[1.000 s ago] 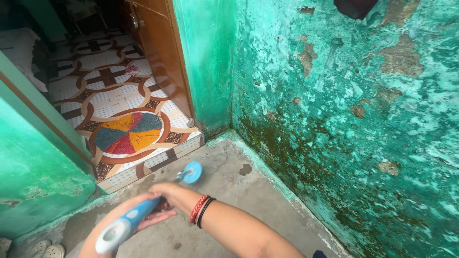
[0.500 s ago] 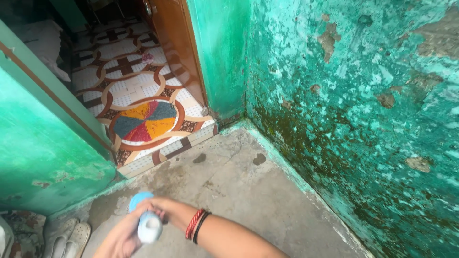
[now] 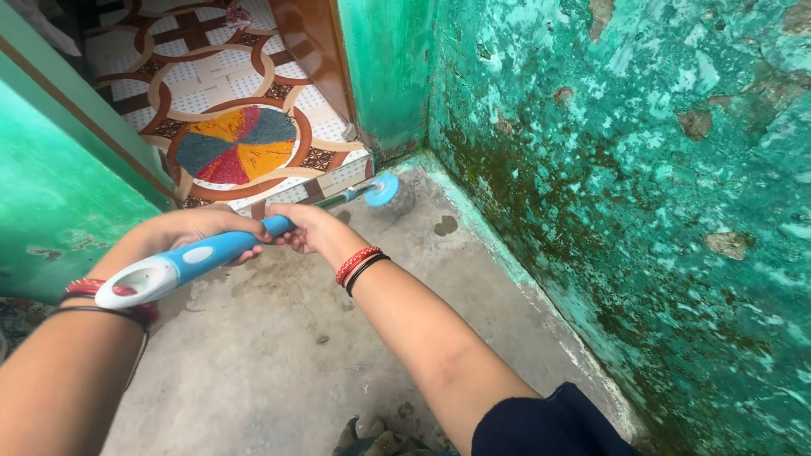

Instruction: Assembling a cleaning mop by connecting the handle segments and brush head.

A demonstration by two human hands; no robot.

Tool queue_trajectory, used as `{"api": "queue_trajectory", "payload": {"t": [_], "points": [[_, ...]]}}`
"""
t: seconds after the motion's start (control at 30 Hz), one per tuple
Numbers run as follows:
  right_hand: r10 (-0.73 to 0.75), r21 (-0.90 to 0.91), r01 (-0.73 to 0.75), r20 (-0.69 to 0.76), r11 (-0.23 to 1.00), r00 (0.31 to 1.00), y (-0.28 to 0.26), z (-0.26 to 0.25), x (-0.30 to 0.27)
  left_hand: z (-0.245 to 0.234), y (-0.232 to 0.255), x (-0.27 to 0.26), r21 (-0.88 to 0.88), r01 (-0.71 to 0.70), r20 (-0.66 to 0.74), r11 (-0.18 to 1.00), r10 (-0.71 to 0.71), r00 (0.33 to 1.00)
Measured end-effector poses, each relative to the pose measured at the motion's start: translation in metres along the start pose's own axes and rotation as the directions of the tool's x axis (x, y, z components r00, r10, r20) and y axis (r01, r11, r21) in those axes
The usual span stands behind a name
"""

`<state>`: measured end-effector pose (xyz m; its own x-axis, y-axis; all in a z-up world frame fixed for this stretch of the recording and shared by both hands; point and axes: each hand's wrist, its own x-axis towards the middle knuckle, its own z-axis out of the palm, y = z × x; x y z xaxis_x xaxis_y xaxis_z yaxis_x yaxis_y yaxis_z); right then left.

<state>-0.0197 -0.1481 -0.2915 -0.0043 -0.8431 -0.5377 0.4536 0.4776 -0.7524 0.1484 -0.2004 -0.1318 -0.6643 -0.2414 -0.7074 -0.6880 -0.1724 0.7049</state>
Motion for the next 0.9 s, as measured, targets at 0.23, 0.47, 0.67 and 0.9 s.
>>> {"api": "queue_trajectory", "payload": {"t": [0.23, 0.47, 0.67, 0.9], "points": [[0.021, 0.263, 0.028, -0.183, 0.964, 0.983, 0.011, -0.011, 0.015, 0.049, 0.030, -0.013, 0.396, 0.138, -0.098, 0.908, -0.108, 0.989], [-0.021, 0.342, -0.009, 0.085, 0.940, 0.996, 0.063, 0.048, 0.061, 0.037, -0.004, -0.052, 0.810, 0.299, -0.304, 0.504, -0.074, 0.950], [-0.006, 0.469, -0.041, 0.099, 0.882, 0.995, 0.091, 0.132, 0.068, 0.011, -0.040, -0.097, 0.856, 0.345, -0.393, 0.385, 0.050, 0.918], [-0.068, 0.555, 0.127, -0.126, 0.822, 0.990, 0.071, 0.197, 0.005, 0.012, -0.045, -0.124, 0.913, 0.405, -0.401, 0.057, -0.062, 0.914]]}}
